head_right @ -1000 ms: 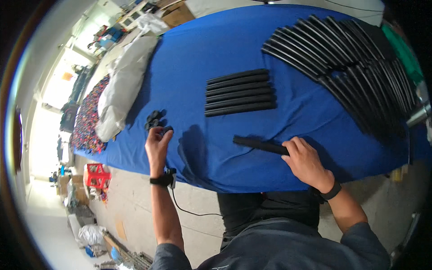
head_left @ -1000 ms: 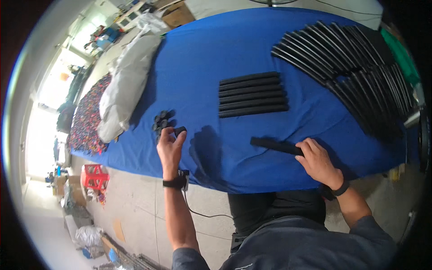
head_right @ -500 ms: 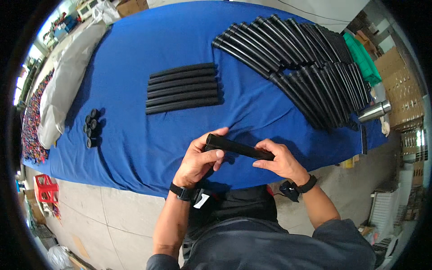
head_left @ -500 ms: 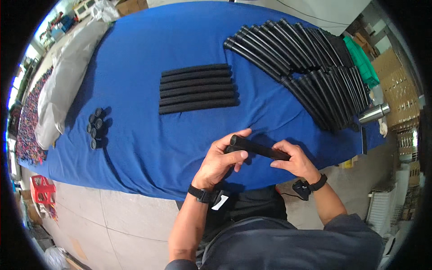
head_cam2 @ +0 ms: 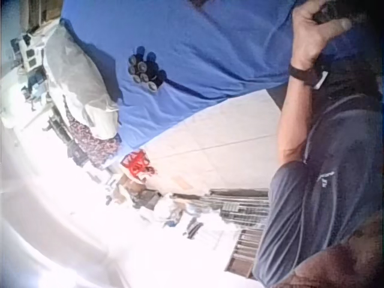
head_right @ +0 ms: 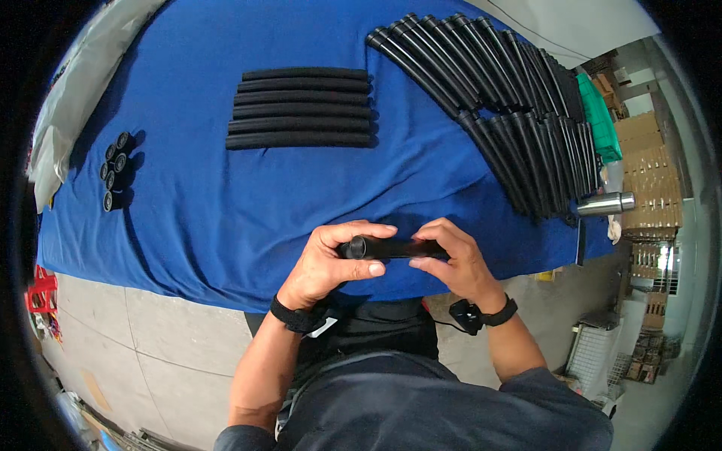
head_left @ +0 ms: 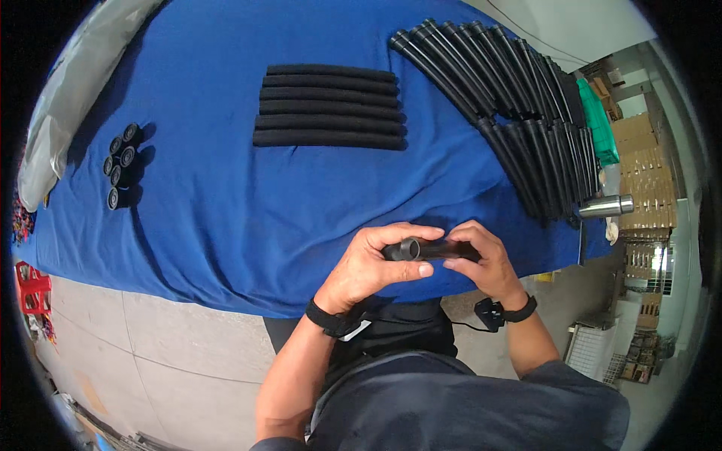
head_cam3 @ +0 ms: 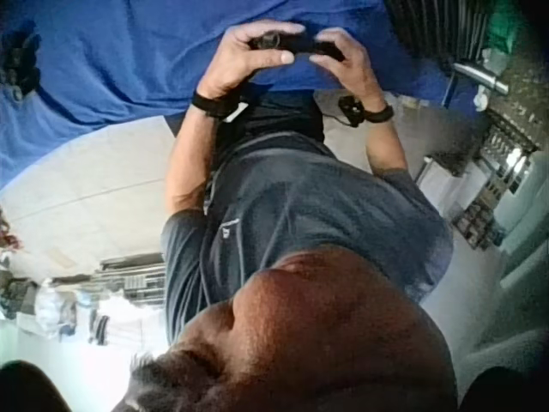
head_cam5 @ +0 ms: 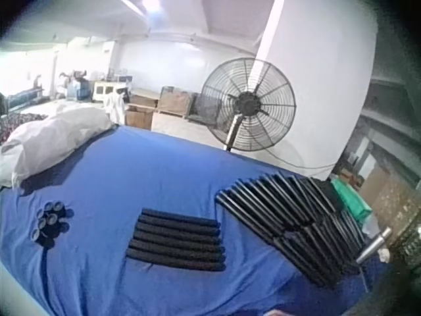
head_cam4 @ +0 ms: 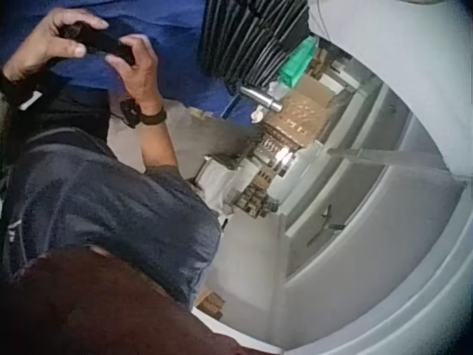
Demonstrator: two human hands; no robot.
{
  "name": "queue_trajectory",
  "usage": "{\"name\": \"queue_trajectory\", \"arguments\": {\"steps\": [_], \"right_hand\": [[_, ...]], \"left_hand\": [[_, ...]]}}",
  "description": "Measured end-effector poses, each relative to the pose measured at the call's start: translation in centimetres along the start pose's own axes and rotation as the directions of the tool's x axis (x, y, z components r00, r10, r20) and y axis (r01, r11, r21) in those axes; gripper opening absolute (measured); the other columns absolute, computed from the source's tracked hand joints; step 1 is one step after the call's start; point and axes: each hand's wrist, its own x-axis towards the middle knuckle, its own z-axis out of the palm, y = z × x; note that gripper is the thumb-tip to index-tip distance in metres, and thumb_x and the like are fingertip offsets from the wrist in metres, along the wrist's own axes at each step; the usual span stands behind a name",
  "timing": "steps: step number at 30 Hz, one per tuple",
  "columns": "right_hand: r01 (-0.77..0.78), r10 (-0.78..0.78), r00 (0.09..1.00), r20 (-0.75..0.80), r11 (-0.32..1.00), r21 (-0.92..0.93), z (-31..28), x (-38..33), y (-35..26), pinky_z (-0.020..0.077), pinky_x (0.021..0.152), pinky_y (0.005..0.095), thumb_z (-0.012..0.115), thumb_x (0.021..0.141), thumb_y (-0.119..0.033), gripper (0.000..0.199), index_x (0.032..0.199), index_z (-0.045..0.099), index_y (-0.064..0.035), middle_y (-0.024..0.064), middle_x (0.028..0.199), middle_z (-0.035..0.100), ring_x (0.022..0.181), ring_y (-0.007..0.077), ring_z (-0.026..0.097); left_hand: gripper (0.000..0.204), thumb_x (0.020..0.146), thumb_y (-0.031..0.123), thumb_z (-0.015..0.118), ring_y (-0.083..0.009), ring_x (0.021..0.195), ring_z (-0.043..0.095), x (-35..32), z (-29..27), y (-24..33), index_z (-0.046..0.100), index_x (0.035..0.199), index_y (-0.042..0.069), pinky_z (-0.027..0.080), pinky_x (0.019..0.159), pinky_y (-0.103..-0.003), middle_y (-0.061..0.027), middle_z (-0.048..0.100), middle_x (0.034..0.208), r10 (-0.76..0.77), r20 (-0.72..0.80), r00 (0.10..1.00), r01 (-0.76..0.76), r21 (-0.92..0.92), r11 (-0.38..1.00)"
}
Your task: The person assembles black cylindrical poles by inserting smaller end caps into the open ends of the tubes. They handle the components one at a time, sliding the caps onto the poles and then placing the finished units into a growing stack on the blue-covered table.
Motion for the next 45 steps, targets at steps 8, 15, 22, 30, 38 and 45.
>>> {"name": "queue_trajectory", "arguments": {"steps": [8, 15, 22, 30, 38, 45], "right_hand": [[-0.196, 0.195, 0.981, 0.02, 0.966, 0.171, -0.2, -0.1, -0.5, 0.0503, 0.084, 0.032, 0.08, 0.087, -0.02, 0.041, 0.118, 0.063, -0.0013, 0.01, 0.101, 0.065, 0.094, 0.0202, 0.064], [-0.162, 0.104, 0.966, 0.235, 0.956, 0.244, -1.5, 0.7, 0.8, 0.0504, 0.083, 0.0331, 0.084, 0.084, -0.02, 0.042, 0.114, 0.062, -0.0002, 0.0092, 0.101, 0.066, 0.095, 0.0196, 0.064], [-0.08, 0.056, 0.978, 0.203, 0.99, 0.112, -0.7, 1.3, -1.5, 0.0504, 0.086, 0.0379, 0.079, 0.088, -0.02, 0.04, 0.118, 0.063, 0.0012, 0.0138, 0.106, 0.066, 0.097, 0.0269, 0.065], [0.197, -0.168, 0.975, 0.146, 0.957, -0.214, -1.0, 2.9, -4.4, 0.0506, 0.082, 0.0418, 0.08, 0.079, -0.01, 0.038, 0.113, 0.065, -0.0014, 0.0118, 0.103, 0.061, 0.093, 0.031, 0.061], [0.103, 0.336, 0.825, -0.455, 0.701, 0.706, -2.2, 1.8, -2.4, 0.0545, 0.093, 0.0297, 0.072, 0.09, -0.001, 0.027, 0.116, 0.063, -0.0038, 0.0138, 0.126, 0.066, 0.106, 0.0185, 0.066], [-0.023, 0.654, 0.729, 0.2, -0.269, 0.963, 2.0, -1.1, 1.7, 0.06, 0.095, 0.0356, 0.068, 0.1, -0.019, 0.023, 0.113, 0.064, -0.001, 0.0138, 0.109, 0.069, 0.103, 0.025, 0.069]], "left_hand": [[0.051, 0.077, 0.007, 0.087, -0.0099, 0.096, 0.059, 0.1, -0.2, 0.5, 0.073, 0.126, 0.007, 0.046, 0.089, -0.025, -0.0007, 0.069, 0.105, -0.01, 0.063, 0.998, 0.014, -0.071, 0.997], [0.05, 0.078, 0.008, 0.086, -0.0126, 0.103, 0.062, -0.3, -0.5, 0.7, 0.072, 0.126, 0.003, 0.047, 0.095, -0.027, -0.0048, 0.071, 0.113, -0.004, 0.025, 1.0, 0.008, -0.131, 0.991], [0.05, 0.078, 0.007, 0.085, -0.0156, 0.11, 0.064, -0.3, -0.6, 0.6, 0.072, 0.126, 0.002, 0.047, 0.1, -0.029, -0.0083, 0.072, 0.119, -0.019, 0.02, 1.0, 0.021, -0.136, 0.99], [0.048, 0.081, 0.005, 0.083, -0.0129, 0.1, 0.065, -0.1, -0.1, 0.4, 0.071, 0.127, 0.001, 0.051, 0.092, -0.028, -0.0069, 0.073, 0.112, -0.014, -0.002, 1.0, 0.014, -0.124, 0.992], [0.035, 0.096, 0.019, 0.07, -0.0112, 0.063, 0.057, 1.0, 0.0, -0.3, 0.069, 0.122, -0.005, 0.047, 0.057, -0.025, -0.0038, 0.064, 0.082, -0.2, -0.042, 0.979, 0.194, -0.111, 0.975], [0.053, 0.093, 0.014, 0.076, -0.006, 0.072, 0.056, 1.7, 1.1, -0.2, 0.059, 0.142, 0.006, 0.05, 0.064, -0.024, 0.0034, 0.061, 0.083, -0.094, -0.088, 0.992, 0.085, -0.108, 0.991]]}}
